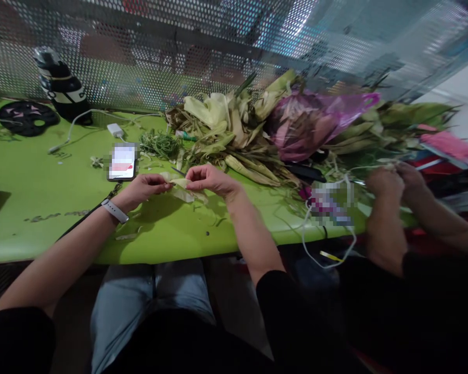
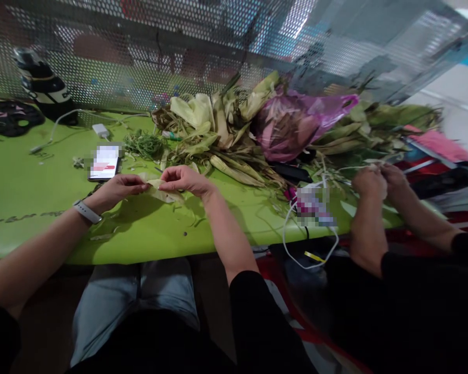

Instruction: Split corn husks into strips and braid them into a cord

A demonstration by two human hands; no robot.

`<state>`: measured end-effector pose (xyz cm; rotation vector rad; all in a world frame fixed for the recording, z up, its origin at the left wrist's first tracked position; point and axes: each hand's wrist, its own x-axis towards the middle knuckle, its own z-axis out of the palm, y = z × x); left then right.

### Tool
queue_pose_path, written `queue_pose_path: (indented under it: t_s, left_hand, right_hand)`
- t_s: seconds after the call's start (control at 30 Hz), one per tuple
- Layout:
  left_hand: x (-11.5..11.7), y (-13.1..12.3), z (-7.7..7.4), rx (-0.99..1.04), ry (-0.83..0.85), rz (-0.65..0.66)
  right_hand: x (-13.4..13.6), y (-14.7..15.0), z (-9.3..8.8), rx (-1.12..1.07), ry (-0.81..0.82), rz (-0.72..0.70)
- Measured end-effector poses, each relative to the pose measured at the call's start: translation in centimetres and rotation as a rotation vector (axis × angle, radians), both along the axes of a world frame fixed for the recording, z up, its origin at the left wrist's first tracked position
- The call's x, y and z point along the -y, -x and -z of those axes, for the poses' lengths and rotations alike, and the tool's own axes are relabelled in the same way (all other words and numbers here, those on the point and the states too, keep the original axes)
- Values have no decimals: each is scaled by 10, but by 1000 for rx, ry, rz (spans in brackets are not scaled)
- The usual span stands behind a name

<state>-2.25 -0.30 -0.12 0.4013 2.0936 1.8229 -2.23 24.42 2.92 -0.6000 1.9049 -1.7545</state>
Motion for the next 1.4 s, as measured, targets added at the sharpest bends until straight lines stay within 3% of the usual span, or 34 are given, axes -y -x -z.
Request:
queue_pose_path:
  t_s: [0.1,0.2,0.4,0.63,0.97,1.17,1.4]
  left_hand:
    - [1,1,3,36,-49,-4]
    - [1,1,4,71,-124,-16]
    - [-2,-2,0,132,-261,-52]
    - [-2,-4,-1,162,-344,21]
    - [-3,-1,5,113,-345,43]
    - [-2,-1,4,173,-330,66]
    - [1,0,4,315,-363,27]
  right_hand:
    - [12,-3,6,66,97,-40]
    - [20,-5,10,48,79,-44]
    - [28,-6,13,50,65,128]
    - [36,-8,14,15,-1,245]
    - [39,-7,25,-203,-114,318]
    - [38,-6,26,-167,-51,278]
    - [40,-6,29,-191,-111,365]
